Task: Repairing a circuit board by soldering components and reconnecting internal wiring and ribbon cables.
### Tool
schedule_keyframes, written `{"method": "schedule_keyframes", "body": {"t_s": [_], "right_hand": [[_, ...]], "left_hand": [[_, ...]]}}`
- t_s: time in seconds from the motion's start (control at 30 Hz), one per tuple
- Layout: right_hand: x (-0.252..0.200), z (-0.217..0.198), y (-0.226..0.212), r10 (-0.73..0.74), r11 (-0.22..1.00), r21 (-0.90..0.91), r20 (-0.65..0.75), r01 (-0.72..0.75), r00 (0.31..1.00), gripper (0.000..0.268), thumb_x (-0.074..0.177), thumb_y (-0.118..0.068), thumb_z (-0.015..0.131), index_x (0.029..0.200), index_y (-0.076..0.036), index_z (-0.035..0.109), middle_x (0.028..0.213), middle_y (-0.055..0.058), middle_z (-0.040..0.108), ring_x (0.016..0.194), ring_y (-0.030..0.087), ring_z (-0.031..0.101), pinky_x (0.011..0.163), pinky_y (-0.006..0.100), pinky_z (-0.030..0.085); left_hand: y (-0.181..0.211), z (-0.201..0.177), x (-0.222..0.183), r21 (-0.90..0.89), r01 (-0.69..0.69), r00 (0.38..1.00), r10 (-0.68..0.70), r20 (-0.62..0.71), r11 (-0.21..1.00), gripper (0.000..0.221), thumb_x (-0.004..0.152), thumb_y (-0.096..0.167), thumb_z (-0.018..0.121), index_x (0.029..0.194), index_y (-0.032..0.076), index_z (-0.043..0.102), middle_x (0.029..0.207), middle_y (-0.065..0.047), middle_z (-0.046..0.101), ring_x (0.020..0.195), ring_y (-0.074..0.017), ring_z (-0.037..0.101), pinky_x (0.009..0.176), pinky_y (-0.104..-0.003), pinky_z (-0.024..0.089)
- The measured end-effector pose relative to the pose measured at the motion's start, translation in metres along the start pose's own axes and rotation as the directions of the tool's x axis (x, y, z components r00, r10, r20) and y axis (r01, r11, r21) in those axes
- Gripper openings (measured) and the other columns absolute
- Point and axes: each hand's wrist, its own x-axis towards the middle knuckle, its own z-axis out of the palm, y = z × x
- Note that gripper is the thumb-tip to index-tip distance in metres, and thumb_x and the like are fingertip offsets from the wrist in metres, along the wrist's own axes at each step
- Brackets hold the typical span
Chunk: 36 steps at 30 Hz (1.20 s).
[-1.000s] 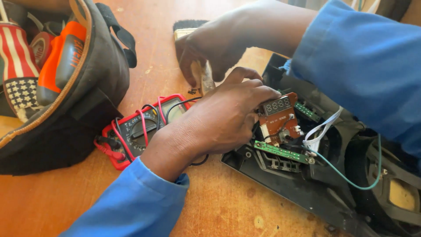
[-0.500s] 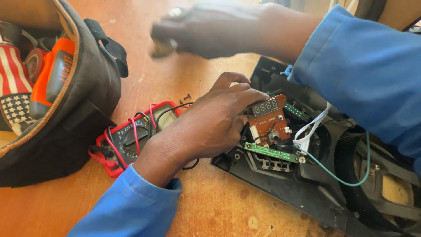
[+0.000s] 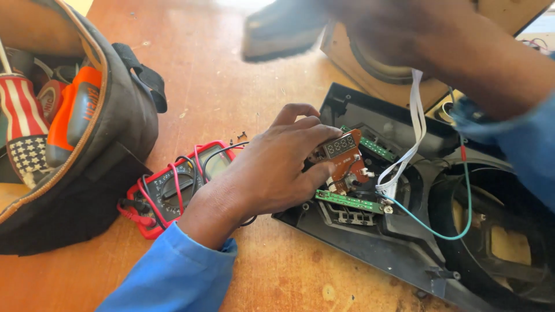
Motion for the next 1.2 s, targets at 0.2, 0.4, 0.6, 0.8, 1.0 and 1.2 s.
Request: {"method": "schedule_keyframes", "body": {"t_s": [0.2, 0.4, 0.6, 0.8, 1.0, 1.2], "right_hand": [[-0.045, 0.092, -0.146, 0.256, 0.939, 0.267, -0.128, -0.216, 0.958, 0.032, 0.090, -0.012, 0.050, 0.120, -0.010, 0.060, 0.121, -0.003, 0.063, 0.111, 0.011, 0.061, 0.095, 0.028, 0.052], [-0.115, 0.113, -0.158, -0.333, 0.942, -0.001, -0.106, 0.335, 0.937, 0.036, 0.101, -0.010, 0.053, 0.129, -0.021, 0.034, 0.113, 0.005, 0.076, 0.100, 0.012, 0.085, 0.085, 0.016, 0.069], [-0.123, 0.089, -0.125, -0.258, 0.889, -0.428, -0.169, 0.165, 0.951, 0.027, 0.108, -0.002, 0.060, 0.126, -0.003, 0.040, 0.119, 0.012, 0.073, 0.090, 0.018, 0.062, 0.093, 0.031, 0.040], [-0.125, 0.096, -0.153, 0.267, 0.018, 0.911, 0.394, -0.413, 0.880, 0.049, 0.087, 0.013, 0.034, 0.125, 0.010, 0.066, 0.145, 0.023, 0.070, 0.121, 0.040, 0.077, 0.099, 0.041, 0.068], [-0.129, 0.075, -0.108, -0.455, 0.821, -0.406, -0.043, 0.401, 0.889, 0.047, 0.105, -0.005, 0.060, 0.142, -0.015, 0.033, 0.128, 0.001, 0.072, 0.098, 0.011, 0.066, 0.093, 0.026, 0.044], [-0.146, 0.094, -0.134, -0.217, 0.892, -0.391, 0.072, 0.228, 0.973, 0.033, 0.085, -0.024, 0.068, 0.116, -0.022, 0.056, 0.073, -0.003, 0.072, 0.045, 0.012, 0.059, 0.051, 0.028, 0.047]], "left_hand": [[-0.007, 0.009, 0.003, -0.008, -0.020, 0.997, 0.020, -0.074, 1.000, 0.042, 0.087, 0.016, 0.065, 0.127, 0.007, 0.066, 0.104, -0.008, 0.067, 0.123, -0.0329, 0.048, 0.097, -0.045, 0.048], [-0.009, 0.013, 0.006, 0.021, -0.003, 0.998, 0.004, -0.056, 1.000, 0.042, 0.084, 0.018, 0.058, 0.124, 0.011, 0.068, 0.107, -0.007, 0.070, 0.127, -0.0311, 0.045, 0.097, -0.046, 0.046], [-0.010, 0.015, 0.004, 0.057, -0.050, 0.995, 0.055, -0.088, 0.997, 0.040, 0.083, 0.015, 0.069, 0.122, 0.010, 0.067, 0.104, -0.006, 0.070, 0.123, -0.0314, 0.048, 0.096, -0.043, 0.047], [-0.008, 0.016, 0.006, 0.074, -0.081, 0.992, 0.088, -0.092, 0.994, 0.034, 0.085, 0.013, 0.064, 0.118, 0.010, 0.069, 0.105, -0.005, 0.069, 0.122, -0.0314, 0.049, 0.096, -0.043, 0.047], [-0.008, 0.016, 0.007, 0.114, -0.032, 0.993, 0.044, -0.111, 0.993, 0.040, 0.083, 0.016, 0.069, 0.122, 0.010, 0.067, 0.105, -0.005, 0.067, 0.126, -0.0306, 0.048, 0.091, -0.045, 0.051], [-0.005, 0.018, 0.005, 0.114, -0.052, 0.996, 0.061, -0.072, 0.992, 0.042, 0.084, 0.013, 0.071, 0.125, 0.006, 0.066, 0.110, -0.009, 0.067, 0.127, -0.0345, 0.045, 0.097, -0.045, 0.048]]}}
